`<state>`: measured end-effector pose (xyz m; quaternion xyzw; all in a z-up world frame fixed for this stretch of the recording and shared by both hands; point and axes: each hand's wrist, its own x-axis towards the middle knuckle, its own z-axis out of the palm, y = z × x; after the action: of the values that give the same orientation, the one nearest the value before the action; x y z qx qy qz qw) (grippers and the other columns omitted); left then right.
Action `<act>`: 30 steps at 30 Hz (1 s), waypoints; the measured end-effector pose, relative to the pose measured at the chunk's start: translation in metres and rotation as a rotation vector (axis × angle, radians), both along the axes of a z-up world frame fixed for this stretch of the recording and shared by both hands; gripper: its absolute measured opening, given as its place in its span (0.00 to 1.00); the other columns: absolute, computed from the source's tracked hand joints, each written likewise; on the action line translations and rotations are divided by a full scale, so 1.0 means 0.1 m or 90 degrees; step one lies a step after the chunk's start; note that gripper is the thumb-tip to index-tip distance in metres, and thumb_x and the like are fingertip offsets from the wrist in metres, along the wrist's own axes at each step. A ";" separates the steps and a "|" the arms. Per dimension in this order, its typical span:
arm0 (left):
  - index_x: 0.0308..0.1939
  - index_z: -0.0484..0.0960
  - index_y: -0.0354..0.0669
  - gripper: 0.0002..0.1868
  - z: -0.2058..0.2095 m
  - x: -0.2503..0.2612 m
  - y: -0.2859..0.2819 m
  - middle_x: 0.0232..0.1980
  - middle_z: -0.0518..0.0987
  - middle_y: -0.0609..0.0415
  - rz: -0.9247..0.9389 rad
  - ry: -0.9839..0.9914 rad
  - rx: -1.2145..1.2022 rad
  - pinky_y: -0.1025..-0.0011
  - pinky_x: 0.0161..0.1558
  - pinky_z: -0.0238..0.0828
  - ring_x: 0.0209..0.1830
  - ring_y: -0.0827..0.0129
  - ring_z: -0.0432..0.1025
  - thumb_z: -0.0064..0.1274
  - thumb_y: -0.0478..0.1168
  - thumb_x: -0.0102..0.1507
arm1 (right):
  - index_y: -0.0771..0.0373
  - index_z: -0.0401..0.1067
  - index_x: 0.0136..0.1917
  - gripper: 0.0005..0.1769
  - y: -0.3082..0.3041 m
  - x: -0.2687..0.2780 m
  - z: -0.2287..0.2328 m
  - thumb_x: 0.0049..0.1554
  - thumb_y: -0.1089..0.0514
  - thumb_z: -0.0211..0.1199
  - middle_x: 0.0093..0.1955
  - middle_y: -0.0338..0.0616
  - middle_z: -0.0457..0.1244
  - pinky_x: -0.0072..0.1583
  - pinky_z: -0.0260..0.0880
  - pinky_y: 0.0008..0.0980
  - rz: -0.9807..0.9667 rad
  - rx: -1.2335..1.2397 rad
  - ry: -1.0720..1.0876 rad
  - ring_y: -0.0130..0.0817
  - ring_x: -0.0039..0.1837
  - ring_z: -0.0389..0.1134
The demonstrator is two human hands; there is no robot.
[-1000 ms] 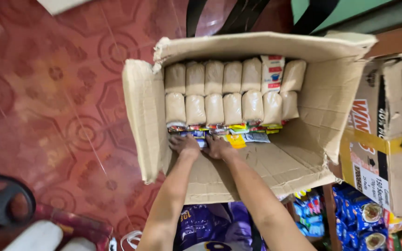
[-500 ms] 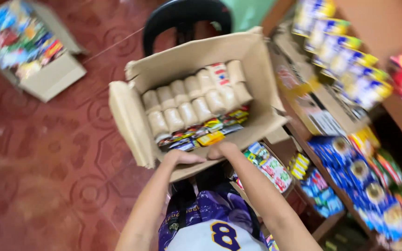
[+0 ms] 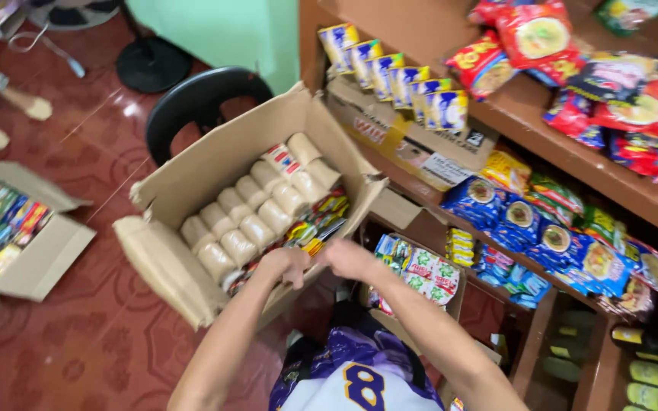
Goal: Organizing and stocking various packaged food items onto store shelves from cardboard boxes.
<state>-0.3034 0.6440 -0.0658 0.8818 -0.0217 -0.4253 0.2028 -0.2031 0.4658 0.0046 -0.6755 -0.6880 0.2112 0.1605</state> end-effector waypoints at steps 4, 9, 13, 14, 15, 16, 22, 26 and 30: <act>0.35 0.89 0.39 0.12 0.14 0.54 0.13 0.32 0.83 0.46 -0.107 -0.123 -0.041 0.60 0.37 0.77 0.30 0.59 0.80 0.64 0.39 0.49 | 0.64 0.78 0.51 0.27 -0.23 0.15 0.28 0.38 0.75 0.58 0.51 0.54 0.70 0.58 0.73 0.44 -0.062 0.137 0.128 0.54 0.56 0.72; 0.49 0.83 0.42 0.19 0.72 1.20 0.13 0.44 0.87 0.48 0.192 -0.368 -0.397 0.65 0.45 0.79 0.41 0.66 0.82 0.56 0.31 0.53 | 0.67 0.78 0.50 0.25 -0.46 0.96 0.42 0.43 0.80 0.50 0.49 0.52 0.71 0.56 0.74 0.38 -0.405 0.342 0.149 0.46 0.52 0.74; 0.45 0.84 0.37 0.14 1.11 1.84 -0.20 0.44 0.86 0.46 0.158 -0.591 -0.415 0.63 0.49 0.79 0.44 0.61 0.82 0.51 0.29 0.57 | 0.67 0.78 0.51 0.20 -0.53 1.73 0.65 0.51 0.77 0.52 0.47 0.49 0.71 0.53 0.75 0.34 -0.529 0.408 0.157 0.39 0.49 0.75; 0.49 0.83 0.38 0.16 1.38 1.96 -0.30 0.46 0.85 0.45 0.243 -0.681 -0.365 0.62 0.49 0.78 0.45 0.57 0.81 0.52 0.30 0.58 | 0.67 0.77 0.53 0.16 -0.52 1.91 0.73 0.54 0.74 0.54 0.46 0.46 0.71 0.50 0.75 0.32 -0.592 0.426 0.236 0.35 0.46 0.74; 0.53 0.82 0.39 0.18 1.64 2.08 -0.40 0.47 0.84 0.44 0.327 -0.770 -0.313 0.60 0.49 0.76 0.47 0.54 0.79 0.54 0.31 0.58 | 0.66 0.76 0.54 0.13 -0.52 2.09 0.81 0.58 0.71 0.56 0.45 0.44 0.71 0.46 0.75 0.29 -0.653 0.444 0.315 0.32 0.43 0.74; 0.53 0.82 0.39 0.18 1.85 2.16 -0.49 0.47 0.84 0.44 0.322 -0.768 -0.317 0.60 0.49 0.76 0.47 0.54 0.79 0.54 0.31 0.58 | 0.66 0.76 0.54 0.13 -0.51 2.24 0.86 0.58 0.71 0.56 0.45 0.44 0.71 0.46 0.75 0.29 -0.659 0.445 0.313 0.32 0.43 0.74; 0.58 0.78 0.45 0.17 2.30 2.70 -0.82 0.57 0.79 0.50 0.411 -0.838 -0.271 0.58 0.46 0.77 0.43 0.55 0.80 0.54 0.38 0.64 | 0.65 0.73 0.51 0.11 -0.46 2.72 1.22 0.64 0.54 0.59 0.39 0.42 0.69 0.29 0.59 0.22 -0.810 0.464 0.544 0.25 0.29 0.67; 0.60 0.76 0.43 0.21 2.25 2.91 -0.87 0.59 0.77 0.48 0.372 -0.967 -0.203 0.55 0.44 0.76 0.48 0.47 0.77 0.57 0.39 0.64 | 0.66 0.73 0.47 0.15 -0.35 2.78 1.35 0.62 0.51 0.62 0.36 0.42 0.69 0.26 0.54 0.23 -0.859 0.473 0.597 0.24 0.25 0.64; 0.60 0.71 0.42 0.23 2.18 3.05 -0.86 0.58 0.74 0.44 0.381 -0.892 -0.182 0.50 0.41 0.74 0.45 0.44 0.77 0.56 0.40 0.63 | 0.66 0.72 0.45 0.17 -0.26 2.85 1.39 0.60 0.49 0.64 0.34 0.44 0.70 0.25 0.53 0.23 -0.894 0.491 0.672 0.24 0.24 0.63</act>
<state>0.0020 0.5576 0.1522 0.8785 0.0392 0.3116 0.3599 0.0823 0.4394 0.1438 -0.6523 0.0124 0.1031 0.7508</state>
